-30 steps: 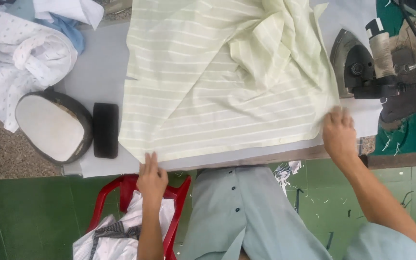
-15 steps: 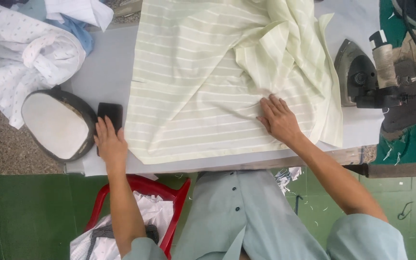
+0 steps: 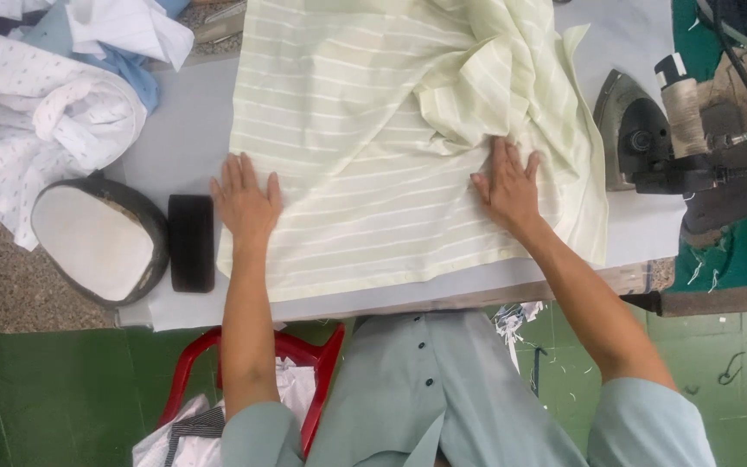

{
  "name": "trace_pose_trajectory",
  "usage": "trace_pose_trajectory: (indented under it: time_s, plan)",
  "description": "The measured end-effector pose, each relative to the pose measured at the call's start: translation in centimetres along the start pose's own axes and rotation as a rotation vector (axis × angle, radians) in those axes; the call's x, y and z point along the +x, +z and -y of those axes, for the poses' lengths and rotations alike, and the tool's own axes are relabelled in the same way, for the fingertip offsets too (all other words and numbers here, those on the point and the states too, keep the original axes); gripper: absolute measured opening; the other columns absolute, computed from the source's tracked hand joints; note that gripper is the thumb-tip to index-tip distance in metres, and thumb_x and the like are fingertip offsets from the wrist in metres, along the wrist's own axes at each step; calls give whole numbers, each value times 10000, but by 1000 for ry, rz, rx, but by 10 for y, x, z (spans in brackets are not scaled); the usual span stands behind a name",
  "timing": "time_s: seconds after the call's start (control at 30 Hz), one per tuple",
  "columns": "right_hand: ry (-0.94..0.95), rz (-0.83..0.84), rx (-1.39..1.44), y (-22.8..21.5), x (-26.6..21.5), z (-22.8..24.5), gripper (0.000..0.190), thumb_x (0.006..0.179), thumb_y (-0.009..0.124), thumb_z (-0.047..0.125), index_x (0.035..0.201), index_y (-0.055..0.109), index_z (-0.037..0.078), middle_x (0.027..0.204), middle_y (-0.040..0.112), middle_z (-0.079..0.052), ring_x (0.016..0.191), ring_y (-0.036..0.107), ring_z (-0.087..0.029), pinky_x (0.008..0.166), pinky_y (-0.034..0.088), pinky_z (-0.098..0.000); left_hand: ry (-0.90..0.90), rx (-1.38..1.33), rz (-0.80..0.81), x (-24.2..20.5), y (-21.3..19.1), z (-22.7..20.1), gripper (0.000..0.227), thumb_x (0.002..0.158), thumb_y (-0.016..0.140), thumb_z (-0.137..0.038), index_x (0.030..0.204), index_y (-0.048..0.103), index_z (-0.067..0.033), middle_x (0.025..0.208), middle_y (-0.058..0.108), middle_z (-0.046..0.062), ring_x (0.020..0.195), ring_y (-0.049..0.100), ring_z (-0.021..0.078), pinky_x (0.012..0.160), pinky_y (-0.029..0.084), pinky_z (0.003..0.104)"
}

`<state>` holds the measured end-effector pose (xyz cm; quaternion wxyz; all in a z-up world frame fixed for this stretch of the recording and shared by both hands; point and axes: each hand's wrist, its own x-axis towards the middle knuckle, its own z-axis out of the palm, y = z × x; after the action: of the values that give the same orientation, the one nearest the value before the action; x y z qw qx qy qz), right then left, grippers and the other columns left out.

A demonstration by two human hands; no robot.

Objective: The person irons a light-colored striped shirt on a table using a steam iron and a pressing cloth. They repeatedly smooth the fabric, apply the iron, and reposition the shirt to cover different areas.

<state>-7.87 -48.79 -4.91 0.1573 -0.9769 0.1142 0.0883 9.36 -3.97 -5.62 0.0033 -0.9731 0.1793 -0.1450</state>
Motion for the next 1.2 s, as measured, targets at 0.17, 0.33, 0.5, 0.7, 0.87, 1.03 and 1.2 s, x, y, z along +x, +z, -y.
trace_pose_trajectory:
  time_s: [0.17,0.33,0.5,0.7,0.87,1.03,1.2]
  plan:
    - [-35,-99,-90,23,6,-30,815,1098,201,618,1638,235,9,1651,372,-183,1551,267,-316,1245,81,-627,-180,-104,227,20,-7,10,830,1050,509,-595,1543,442,69,1550,426,341,1461,397,453,1210,147,583]
    - [-237,-399,-159,26,-29,-35,650,1098,439,435,1564,440,-19,1621,418,-245,1516,318,-395,1203,197,-617,-239,-262,81,5,5,20,774,1038,715,-315,1597,311,36,1599,305,341,1486,321,482,1218,199,599]
    - [-131,-235,31,31,-86,-70,744,1058,423,468,1606,331,-26,1665,314,-247,1549,227,-390,1237,92,-583,-96,-308,3,-58,-26,-16,712,1011,679,-310,1567,382,22,1587,366,301,1469,350,458,1206,221,601]
    - [-237,-114,-261,20,-110,-133,842,988,364,632,1617,392,73,1676,407,-129,1583,304,-285,1266,241,-604,-115,-312,258,-92,-32,-8,761,1035,524,-450,1601,304,10,1646,288,272,1531,240,431,1239,107,595]
    - [-249,-159,-304,13,-110,-124,775,935,524,565,1585,475,146,1672,447,-94,1584,340,-275,1253,310,-592,-152,-280,332,-91,-38,-10,764,1044,476,-493,1613,298,-16,1672,256,242,1556,202,397,1252,63,576]
    - [-444,-638,-371,-39,-89,-106,334,936,764,127,1264,737,70,1310,727,-119,1281,678,-304,1140,527,-433,-230,-207,353,-89,-49,-26,751,1068,414,-483,1629,249,-11,1674,198,289,1565,138,420,1242,20,610]
    - [-570,-690,-77,-26,-52,-59,309,936,719,70,1227,715,-31,1264,692,-210,1193,674,-398,1043,545,-488,-11,-227,83,-73,-28,-80,665,1038,580,-399,1554,431,-7,1602,371,269,1509,291,426,1226,111,610]
